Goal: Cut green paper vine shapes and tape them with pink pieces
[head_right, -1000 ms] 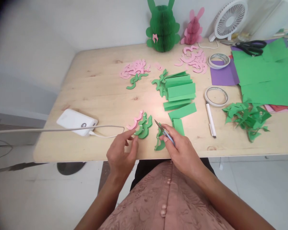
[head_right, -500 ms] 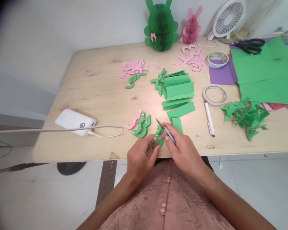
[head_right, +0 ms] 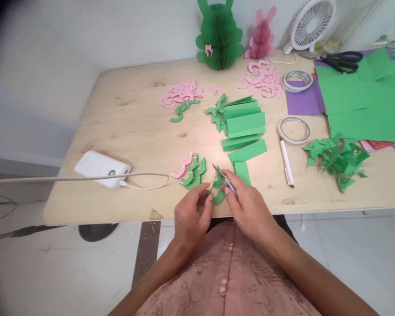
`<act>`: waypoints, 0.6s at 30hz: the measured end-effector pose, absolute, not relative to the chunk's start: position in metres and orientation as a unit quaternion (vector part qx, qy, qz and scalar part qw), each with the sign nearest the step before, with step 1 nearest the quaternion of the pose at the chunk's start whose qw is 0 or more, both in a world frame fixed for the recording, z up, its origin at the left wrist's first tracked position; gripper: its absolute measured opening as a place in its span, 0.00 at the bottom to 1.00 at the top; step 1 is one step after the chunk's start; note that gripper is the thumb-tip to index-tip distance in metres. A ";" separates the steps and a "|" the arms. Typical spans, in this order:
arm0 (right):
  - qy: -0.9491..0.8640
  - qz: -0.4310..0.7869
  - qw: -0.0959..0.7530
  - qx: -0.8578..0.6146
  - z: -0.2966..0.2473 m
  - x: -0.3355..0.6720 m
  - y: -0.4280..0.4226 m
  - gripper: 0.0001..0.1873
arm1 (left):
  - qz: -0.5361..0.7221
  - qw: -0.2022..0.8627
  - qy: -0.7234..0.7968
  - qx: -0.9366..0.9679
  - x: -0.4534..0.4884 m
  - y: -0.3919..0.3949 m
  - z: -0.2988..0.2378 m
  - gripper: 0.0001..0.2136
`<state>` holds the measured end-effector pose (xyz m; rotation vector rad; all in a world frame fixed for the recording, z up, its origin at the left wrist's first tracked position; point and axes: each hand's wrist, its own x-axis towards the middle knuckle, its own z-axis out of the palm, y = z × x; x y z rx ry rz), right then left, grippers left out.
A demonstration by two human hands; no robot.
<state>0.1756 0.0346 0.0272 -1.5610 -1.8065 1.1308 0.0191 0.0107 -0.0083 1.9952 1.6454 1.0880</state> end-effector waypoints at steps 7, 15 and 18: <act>-0.632 0.446 0.265 -0.576 0.030 0.178 0.033 0.23 | 0.384 0.159 0.576 0.704 0.019 0.011 -0.009 0.11; -0.497 0.586 0.273 -0.579 0.038 0.179 0.030 0.25 | 0.371 0.176 0.552 0.726 0.020 0.011 -0.002 0.07; -0.467 0.627 0.269 -0.563 0.041 0.181 0.030 0.25 | 0.410 0.200 0.550 0.700 0.020 0.012 0.005 0.06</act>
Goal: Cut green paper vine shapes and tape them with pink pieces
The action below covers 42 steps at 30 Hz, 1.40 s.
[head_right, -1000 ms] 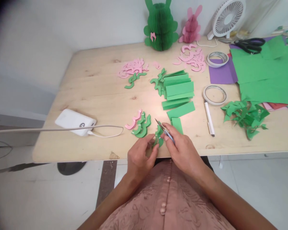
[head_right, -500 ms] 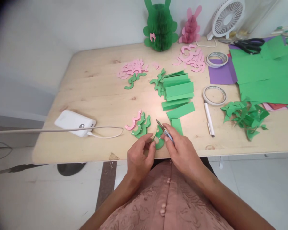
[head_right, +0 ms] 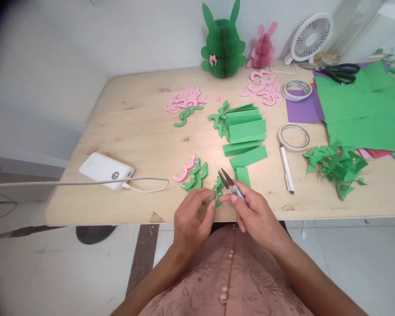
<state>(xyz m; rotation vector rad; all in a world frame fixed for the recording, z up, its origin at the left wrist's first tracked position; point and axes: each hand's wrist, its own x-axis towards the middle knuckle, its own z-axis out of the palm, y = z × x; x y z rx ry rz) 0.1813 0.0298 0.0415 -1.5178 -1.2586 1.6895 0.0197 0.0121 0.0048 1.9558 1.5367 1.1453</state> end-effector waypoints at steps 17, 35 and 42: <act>-0.736 0.255 0.291 -0.556 0.039 0.186 0.015 0.17 | 0.502 0.528 0.548 0.412 0.010 0.030 0.033 0.08; -0.837 0.030 0.249 -0.487 0.032 0.191 0.020 0.16 | 0.442 0.277 0.557 0.646 0.004 0.038 0.038 0.03; -0.834 0.014 0.260 -0.486 0.030 0.190 0.020 0.15 | 0.442 0.544 0.587 0.406 0.009 0.040 0.040 0.07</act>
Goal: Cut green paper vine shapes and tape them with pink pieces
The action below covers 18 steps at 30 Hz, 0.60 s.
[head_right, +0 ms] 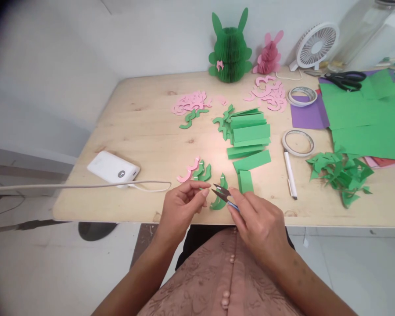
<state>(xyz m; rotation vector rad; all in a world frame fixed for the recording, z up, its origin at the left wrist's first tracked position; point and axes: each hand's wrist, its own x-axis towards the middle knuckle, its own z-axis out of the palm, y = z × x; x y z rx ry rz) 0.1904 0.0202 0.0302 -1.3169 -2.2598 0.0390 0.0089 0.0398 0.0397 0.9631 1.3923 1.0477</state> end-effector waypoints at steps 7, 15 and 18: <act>-0.841 -0.015 0.262 -0.473 0.032 0.189 0.020 0.14 | 0.418 0.636 0.547 0.349 0.011 0.046 0.038 0.12; -0.848 -0.012 0.256 -0.464 0.032 0.187 0.021 0.14 | 0.406 0.669 0.532 0.324 0.009 0.049 0.036 0.12; -0.848 -0.012 0.259 -0.463 0.032 0.186 0.021 0.14 | 0.403 0.675 0.528 0.320 0.009 0.051 0.035 0.12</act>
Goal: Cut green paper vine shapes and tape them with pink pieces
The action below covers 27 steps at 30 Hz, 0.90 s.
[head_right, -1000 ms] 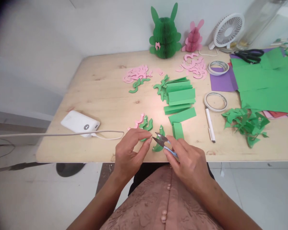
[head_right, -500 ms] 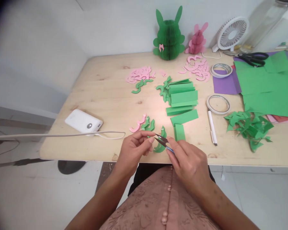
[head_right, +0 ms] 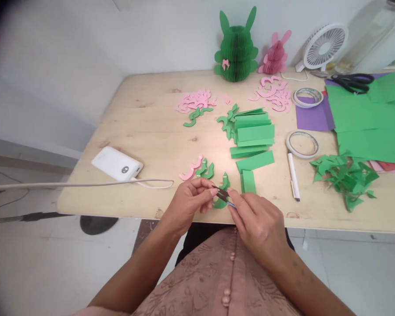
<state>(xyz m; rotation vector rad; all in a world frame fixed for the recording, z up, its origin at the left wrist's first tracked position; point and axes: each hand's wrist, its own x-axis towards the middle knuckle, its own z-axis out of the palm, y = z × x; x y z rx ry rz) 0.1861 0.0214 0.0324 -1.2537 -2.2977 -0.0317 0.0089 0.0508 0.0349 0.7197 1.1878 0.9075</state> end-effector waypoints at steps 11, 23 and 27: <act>-0.847 -0.014 0.255 -0.465 0.032 0.186 0.023 0.14 | 0.413 0.680 0.527 0.299 0.010 0.051 0.031 0.09; -0.848 -0.015 0.259 -0.462 0.032 0.184 0.022 0.14 | 0.417 0.682 0.531 0.281 0.012 0.051 0.031 0.11; -0.845 -0.005 0.271 -0.461 0.031 0.184 0.022 0.14 | 0.415 0.678 0.539 0.278 0.013 0.051 0.029 0.11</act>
